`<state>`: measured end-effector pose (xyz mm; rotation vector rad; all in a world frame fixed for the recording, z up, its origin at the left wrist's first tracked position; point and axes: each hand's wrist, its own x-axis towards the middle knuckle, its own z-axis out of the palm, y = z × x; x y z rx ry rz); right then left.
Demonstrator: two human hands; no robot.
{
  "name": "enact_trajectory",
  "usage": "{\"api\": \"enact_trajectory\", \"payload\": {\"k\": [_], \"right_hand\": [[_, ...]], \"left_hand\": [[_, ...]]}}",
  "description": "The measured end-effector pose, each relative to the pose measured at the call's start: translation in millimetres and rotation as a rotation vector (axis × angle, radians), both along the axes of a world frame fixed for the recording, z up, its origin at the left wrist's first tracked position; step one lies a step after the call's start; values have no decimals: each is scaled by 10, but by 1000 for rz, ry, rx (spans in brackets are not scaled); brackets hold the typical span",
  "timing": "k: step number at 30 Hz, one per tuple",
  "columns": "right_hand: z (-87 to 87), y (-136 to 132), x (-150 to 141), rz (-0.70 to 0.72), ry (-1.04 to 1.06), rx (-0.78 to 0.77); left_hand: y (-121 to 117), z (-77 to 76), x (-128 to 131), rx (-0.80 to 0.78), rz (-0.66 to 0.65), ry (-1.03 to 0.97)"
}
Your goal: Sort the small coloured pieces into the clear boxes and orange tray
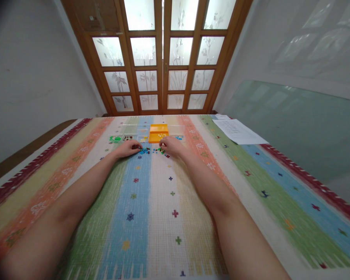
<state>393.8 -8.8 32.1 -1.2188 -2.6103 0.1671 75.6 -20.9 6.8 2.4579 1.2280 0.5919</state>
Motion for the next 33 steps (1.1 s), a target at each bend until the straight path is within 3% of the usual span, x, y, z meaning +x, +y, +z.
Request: {"api": "enact_trajectory", "payload": {"k": [15,24,29,33], "right_hand": [[-50,13,0,24,11,23],[-35,-8,-8,7,29,27],[-24,-35,-11,3,56,55],[-12,-61,-20,-26,84,68]], "left_hand": [[-16,14,9,-32,-12,-34],[52,-55,-70,-19,83,-103],[124,-68,-190,30,249,-193],[178,-33,-356,77,589,-253]]}}
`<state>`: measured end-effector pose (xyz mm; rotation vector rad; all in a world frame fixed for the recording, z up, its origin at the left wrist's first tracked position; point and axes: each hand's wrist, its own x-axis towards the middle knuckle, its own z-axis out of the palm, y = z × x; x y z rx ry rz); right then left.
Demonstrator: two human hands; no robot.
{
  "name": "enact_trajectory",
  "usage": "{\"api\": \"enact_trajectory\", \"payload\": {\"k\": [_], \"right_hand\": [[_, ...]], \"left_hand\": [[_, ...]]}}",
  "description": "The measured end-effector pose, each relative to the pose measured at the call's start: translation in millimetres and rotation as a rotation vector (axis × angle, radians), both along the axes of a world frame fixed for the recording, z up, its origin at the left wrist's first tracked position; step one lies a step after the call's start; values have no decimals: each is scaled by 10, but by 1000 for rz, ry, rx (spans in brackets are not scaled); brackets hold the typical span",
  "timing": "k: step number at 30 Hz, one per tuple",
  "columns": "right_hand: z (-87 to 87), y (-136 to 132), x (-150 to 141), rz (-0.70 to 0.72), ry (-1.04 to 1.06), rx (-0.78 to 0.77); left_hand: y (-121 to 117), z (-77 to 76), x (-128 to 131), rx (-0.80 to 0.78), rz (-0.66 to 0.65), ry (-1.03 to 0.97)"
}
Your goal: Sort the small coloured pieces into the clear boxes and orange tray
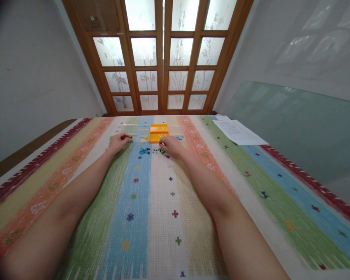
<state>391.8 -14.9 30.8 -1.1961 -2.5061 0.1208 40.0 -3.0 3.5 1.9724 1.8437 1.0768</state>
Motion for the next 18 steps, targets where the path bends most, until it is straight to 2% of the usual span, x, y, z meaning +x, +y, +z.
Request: {"api": "enact_trajectory", "payload": {"k": [3,7,13,18], "right_hand": [[-4,-9,-5,-2,-3,4],[-23,-10,-8,-1,-14,12],[-39,-7,-9,-3,-2,-4],[-52,-4,-7,10,0,9]], "left_hand": [[9,25,-149,22,238,-48],[-6,3,-297,30,383,-106],[28,-79,-390,49,466,-132],[51,-85,-327,89,386,-124]]}}
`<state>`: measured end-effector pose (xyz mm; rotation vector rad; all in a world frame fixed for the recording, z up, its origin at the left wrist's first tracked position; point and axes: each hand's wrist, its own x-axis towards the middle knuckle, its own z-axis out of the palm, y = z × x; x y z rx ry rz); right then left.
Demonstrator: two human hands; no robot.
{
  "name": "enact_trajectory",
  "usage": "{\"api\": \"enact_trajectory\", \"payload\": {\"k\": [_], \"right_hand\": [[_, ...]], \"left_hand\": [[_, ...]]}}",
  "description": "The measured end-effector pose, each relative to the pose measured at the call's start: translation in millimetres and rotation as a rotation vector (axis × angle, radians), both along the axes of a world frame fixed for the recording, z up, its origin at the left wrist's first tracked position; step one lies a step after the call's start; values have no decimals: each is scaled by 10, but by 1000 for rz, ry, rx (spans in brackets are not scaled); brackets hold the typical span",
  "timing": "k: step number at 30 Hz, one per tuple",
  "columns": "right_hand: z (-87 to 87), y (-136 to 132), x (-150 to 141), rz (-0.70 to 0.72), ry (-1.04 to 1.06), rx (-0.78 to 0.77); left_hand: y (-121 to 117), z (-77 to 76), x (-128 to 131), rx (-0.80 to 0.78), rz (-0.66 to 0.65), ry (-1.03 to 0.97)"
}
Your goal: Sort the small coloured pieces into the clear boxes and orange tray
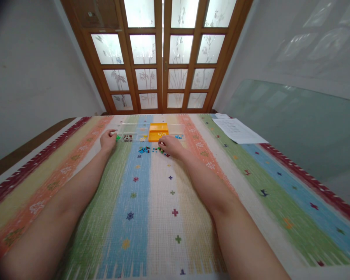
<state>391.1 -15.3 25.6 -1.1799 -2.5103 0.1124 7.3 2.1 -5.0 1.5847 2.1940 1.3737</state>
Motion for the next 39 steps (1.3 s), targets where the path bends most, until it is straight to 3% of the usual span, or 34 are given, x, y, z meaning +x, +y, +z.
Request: {"api": "enact_trajectory", "payload": {"k": [11,14,24,39], "right_hand": [[12,-20,-10,10,-2,9],[1,-49,-57,22,-4,6],[-62,-393,-565,297,-27,47],[-155,-431,-665,331,-95,97]], "left_hand": [[-140,44,480,-84,-757,392],[-201,85,598,-130,-871,471],[-210,45,646,-154,-850,488],[-177,-20,647,-138,-811,479]]}}
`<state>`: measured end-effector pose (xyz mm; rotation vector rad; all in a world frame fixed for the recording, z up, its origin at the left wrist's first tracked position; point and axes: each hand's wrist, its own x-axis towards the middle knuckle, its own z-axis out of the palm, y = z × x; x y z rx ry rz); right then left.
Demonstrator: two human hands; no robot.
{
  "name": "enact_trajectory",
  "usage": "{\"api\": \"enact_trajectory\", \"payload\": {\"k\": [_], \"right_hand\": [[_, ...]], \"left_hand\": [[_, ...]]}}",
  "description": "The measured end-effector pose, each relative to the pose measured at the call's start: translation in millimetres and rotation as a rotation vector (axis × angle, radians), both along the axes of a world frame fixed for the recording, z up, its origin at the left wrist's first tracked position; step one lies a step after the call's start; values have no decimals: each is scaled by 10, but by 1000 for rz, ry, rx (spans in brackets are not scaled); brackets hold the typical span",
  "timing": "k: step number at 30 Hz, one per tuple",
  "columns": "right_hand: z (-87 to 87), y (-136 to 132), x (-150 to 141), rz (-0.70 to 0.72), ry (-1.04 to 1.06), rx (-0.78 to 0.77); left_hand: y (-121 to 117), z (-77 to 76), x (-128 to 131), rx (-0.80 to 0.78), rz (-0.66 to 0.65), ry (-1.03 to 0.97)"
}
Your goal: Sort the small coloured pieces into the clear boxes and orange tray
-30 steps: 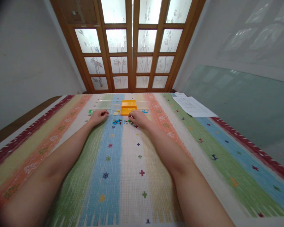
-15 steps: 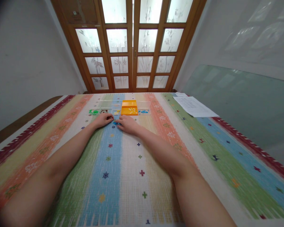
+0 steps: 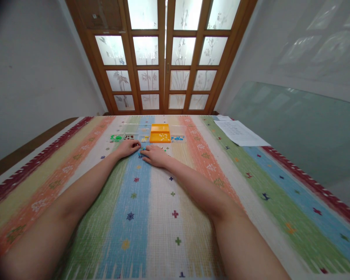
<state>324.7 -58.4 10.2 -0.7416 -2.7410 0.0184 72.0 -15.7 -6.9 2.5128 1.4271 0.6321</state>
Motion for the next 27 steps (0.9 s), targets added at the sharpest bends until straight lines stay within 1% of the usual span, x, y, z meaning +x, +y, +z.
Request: {"api": "enact_trajectory", "payload": {"k": [6,12,15,21,24,27], "right_hand": [[-74,7,-66,38,-14,56],[-57,18,-49,67,51,58],[-40,21,-25,83,82,33],[-23,23,25,74,116,-73],[-14,31,49,57,121,-121],[-18,35,59,35,121,-134]], "left_hand": [[10,-12,0,-1,-5,-11],[2,-4,3,10,-5,-2],[-10,8,7,5,-2,-7],[-24,28,15,-11,7,-4],[-28,31,19,-19,19,1],[-33,33,22,-27,17,-7]]}}
